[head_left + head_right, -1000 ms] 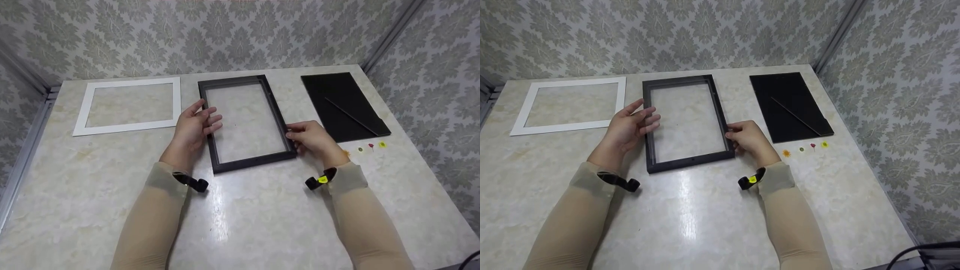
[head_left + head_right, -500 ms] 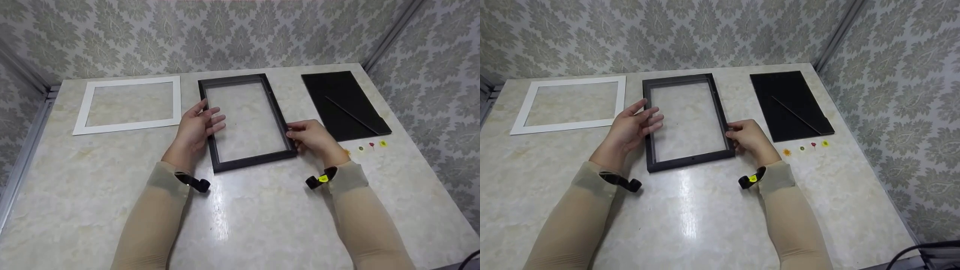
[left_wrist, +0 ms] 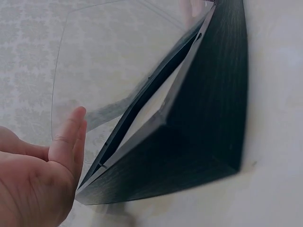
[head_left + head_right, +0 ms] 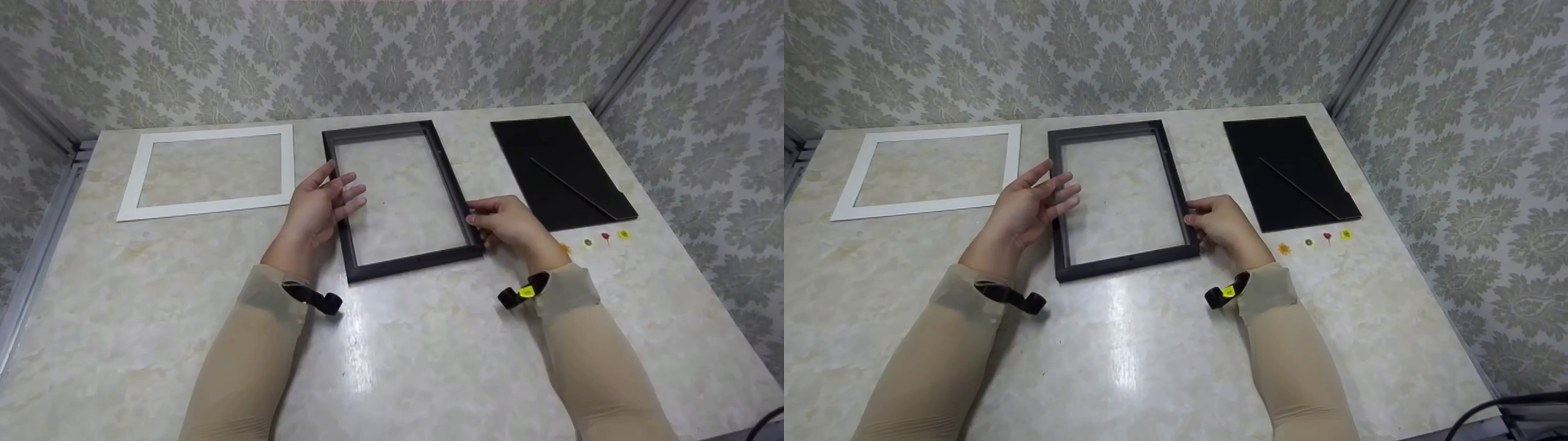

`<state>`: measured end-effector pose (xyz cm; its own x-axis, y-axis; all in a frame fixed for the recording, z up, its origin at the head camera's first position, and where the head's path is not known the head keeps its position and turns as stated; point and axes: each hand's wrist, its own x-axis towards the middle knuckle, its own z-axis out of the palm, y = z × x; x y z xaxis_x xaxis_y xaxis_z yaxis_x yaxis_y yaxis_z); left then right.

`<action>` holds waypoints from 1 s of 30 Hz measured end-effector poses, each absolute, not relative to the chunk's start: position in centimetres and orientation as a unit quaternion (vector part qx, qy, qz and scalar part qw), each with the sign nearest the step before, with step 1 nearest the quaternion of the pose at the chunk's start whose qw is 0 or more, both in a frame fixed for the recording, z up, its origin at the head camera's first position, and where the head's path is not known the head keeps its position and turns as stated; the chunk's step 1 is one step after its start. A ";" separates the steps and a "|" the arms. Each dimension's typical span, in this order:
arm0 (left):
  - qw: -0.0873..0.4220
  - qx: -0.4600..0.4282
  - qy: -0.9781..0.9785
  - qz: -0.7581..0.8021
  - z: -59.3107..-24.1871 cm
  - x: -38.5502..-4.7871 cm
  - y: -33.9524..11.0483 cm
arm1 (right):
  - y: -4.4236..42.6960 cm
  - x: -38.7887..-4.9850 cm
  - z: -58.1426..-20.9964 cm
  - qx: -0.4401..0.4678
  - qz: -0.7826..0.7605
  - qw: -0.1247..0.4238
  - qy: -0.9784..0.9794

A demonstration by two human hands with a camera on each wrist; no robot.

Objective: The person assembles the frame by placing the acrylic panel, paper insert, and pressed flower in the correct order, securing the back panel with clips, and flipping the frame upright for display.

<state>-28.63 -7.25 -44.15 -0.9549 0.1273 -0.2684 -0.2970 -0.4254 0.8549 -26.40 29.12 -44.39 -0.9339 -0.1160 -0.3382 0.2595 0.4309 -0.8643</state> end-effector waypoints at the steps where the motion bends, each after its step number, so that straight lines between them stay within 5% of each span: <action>1: 0.126 -0.082 0.520 0.841 -44.1 -28.6 -7.2 | 29.1 -26.4 -44.4 0.044 -0.531 0.176 0.828; 30: 0.095 -0.067 0.523 0.844 -43.3 -28.0 -7.6 | 29.1 -26.4 -44.6 0.032 -0.527 0.169 0.832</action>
<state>-28.00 -7.60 -43.34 -0.9728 0.0905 -0.2134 -0.2314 -0.4341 0.8706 -26.39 29.12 -44.62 -0.9411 -0.1240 -0.3145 0.2314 0.4421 -0.8666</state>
